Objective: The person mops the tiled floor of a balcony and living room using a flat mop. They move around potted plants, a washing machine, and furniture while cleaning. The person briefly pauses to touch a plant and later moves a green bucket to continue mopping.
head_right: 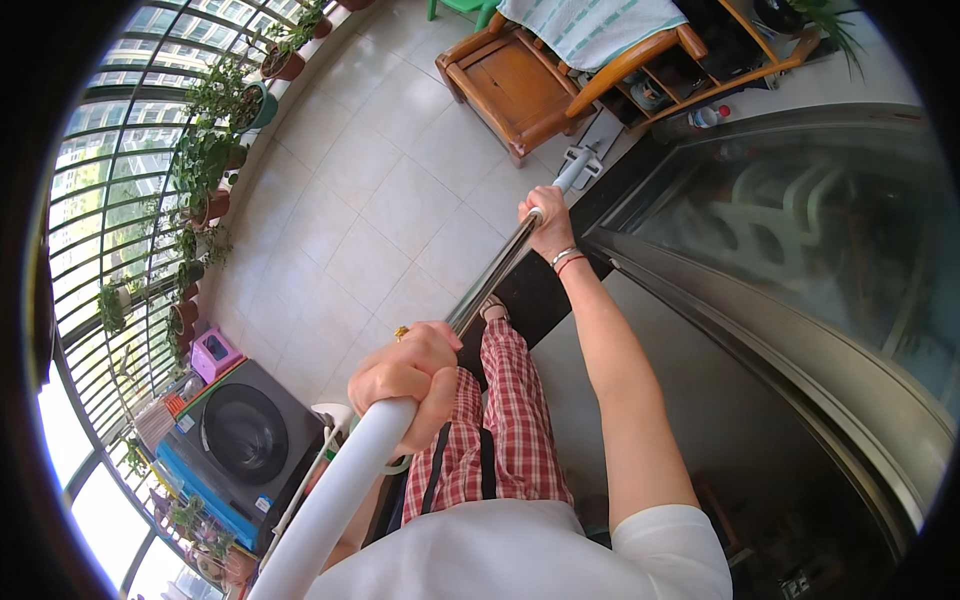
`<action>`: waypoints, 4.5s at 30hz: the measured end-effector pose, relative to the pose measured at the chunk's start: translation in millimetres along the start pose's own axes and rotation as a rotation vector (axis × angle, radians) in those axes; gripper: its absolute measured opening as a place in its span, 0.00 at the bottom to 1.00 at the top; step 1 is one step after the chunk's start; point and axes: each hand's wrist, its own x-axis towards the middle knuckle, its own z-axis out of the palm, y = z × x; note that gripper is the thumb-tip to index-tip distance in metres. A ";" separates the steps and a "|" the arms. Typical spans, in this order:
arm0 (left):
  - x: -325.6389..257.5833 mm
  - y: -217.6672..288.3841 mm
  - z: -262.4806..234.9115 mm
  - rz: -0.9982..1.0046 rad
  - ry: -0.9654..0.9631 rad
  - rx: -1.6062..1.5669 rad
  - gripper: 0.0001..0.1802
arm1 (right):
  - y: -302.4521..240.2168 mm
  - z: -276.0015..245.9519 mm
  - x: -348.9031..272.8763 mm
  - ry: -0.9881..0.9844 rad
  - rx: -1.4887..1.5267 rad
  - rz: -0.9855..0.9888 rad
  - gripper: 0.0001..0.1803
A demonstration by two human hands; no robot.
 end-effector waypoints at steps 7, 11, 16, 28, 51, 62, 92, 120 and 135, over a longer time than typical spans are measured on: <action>-78.3 83.3 -56.0 -0.057 0.057 0.029 0.15 | -109.5 55.0 -84.2 -0.043 0.092 0.057 0.12; -135.1 135.2 -106.8 -0.158 0.149 0.082 0.15 | -183.6 100.7 -127.8 -0.156 0.155 0.044 0.12; -226.4 193.3 -155.3 -0.242 0.402 0.173 0.13 | -269.1 169.1 -182.9 -0.302 0.184 -0.094 0.12; -404.3 288.9 -185.8 -0.284 1.040 0.498 0.11 | -424.9 311.4 -303.8 -0.917 0.424 -0.403 0.08; -394.5 240.1 -268.5 -0.043 0.677 0.344 0.16 | -427.8 360.2 -218.8 -0.798 0.373 -0.409 0.14; -476.1 277.7 -259.0 -0.049 1.219 0.458 0.11 | -477.9 428.2 -311.3 -1.043 0.403 -0.684 0.08; -430.6 231.6 -195.7 -0.101 0.884 0.126 0.12 | -357.4 251.3 -281.5 -0.926 0.116 -0.394 0.14; -537.1 352.7 -192.0 -0.193 1.184 0.505 0.13 | -546.9 376.4 -433.7 -1.392 0.599 -0.786 0.11; -537.1 276.1 -199.6 -0.026 1.636 0.535 0.08 | -531.2 454.6 -381.8 -1.635 0.335 -0.967 0.07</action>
